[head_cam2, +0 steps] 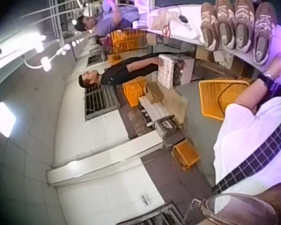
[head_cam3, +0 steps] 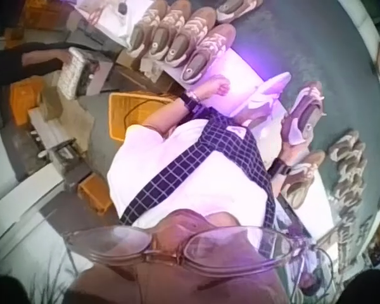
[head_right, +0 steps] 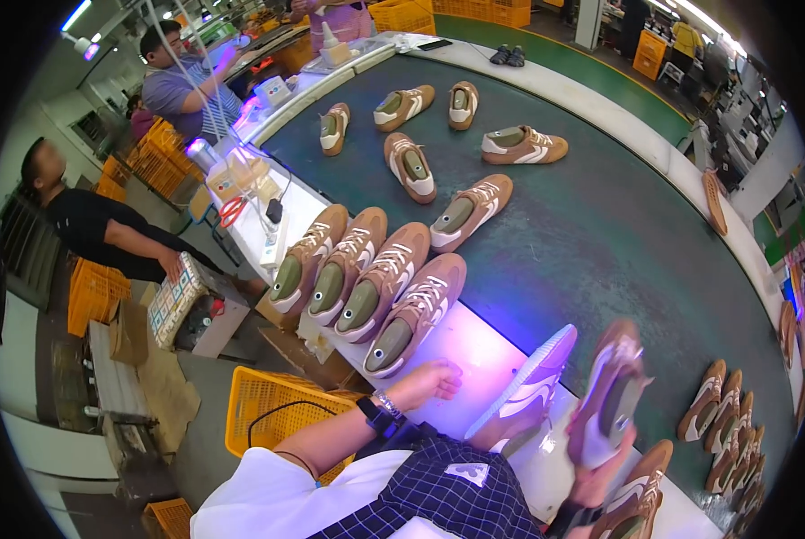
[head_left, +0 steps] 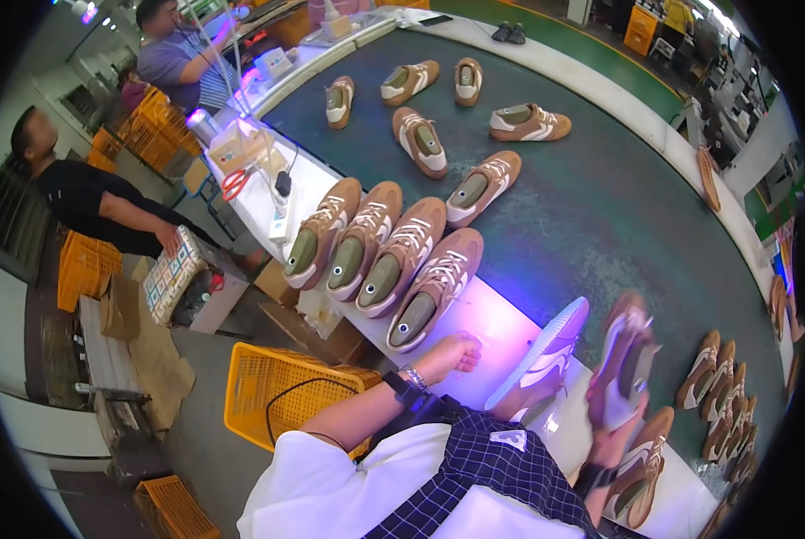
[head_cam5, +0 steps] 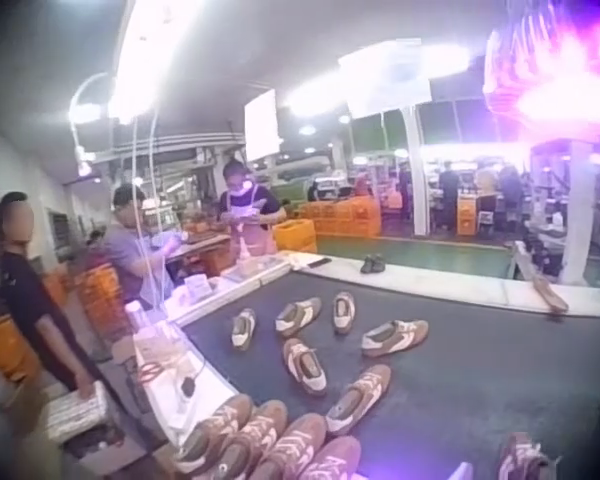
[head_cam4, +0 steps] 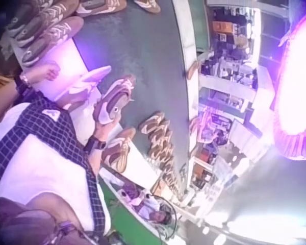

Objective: Inspecting, pairing, and organizing shoes on a production line conveyor belt.

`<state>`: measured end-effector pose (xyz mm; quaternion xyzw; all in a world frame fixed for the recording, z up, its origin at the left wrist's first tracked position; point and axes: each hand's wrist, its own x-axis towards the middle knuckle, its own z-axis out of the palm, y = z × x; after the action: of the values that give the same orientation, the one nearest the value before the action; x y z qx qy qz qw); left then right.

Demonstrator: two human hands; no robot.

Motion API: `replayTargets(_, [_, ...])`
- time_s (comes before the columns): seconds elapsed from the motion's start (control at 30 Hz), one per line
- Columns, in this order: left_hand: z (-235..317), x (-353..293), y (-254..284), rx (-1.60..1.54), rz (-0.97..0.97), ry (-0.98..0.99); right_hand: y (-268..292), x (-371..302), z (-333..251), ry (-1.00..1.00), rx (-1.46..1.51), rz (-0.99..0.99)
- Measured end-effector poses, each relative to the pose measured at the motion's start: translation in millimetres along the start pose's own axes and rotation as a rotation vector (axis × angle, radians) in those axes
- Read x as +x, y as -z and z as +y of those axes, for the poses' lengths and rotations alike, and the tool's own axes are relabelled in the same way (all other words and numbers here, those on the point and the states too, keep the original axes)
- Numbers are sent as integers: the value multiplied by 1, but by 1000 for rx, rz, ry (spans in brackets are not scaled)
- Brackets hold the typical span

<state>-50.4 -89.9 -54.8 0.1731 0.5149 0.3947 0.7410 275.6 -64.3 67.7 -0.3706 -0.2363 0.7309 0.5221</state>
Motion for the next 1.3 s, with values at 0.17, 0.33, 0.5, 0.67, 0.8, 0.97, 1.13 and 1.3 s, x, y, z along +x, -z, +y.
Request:
replayTargets(0.17, [15,-8,0,270,-7,-100,-37,127,-71,97,248,-67])
replayTargets(0.33, [9,-13,-2,262,-53,-65,-53,176,-48,-78,-96,-16])
replayTargets(0.5, [-13,-14,31,296,-127,-354,-30,116,8,-236,-272,-79])
replayTargets(0.67, [-13,-7,54,-150,-33,-163,23,48,7,-131,-401,97])
replayTargets(0.8, [0,7,60,-107,-150,-87,70,-17,7,-27,-376,368])
replayTargets(0.97, [0,21,73,-15,-135,-80,107,-105,29,239,-482,730])
replayTargets(1.13, [-3,19,64,92,-62,-127,151,-147,17,819,-1240,1311])
replayTargets(1.3, [-4,14,47,208,38,-178,201,-164,-28,336,-1269,1147])
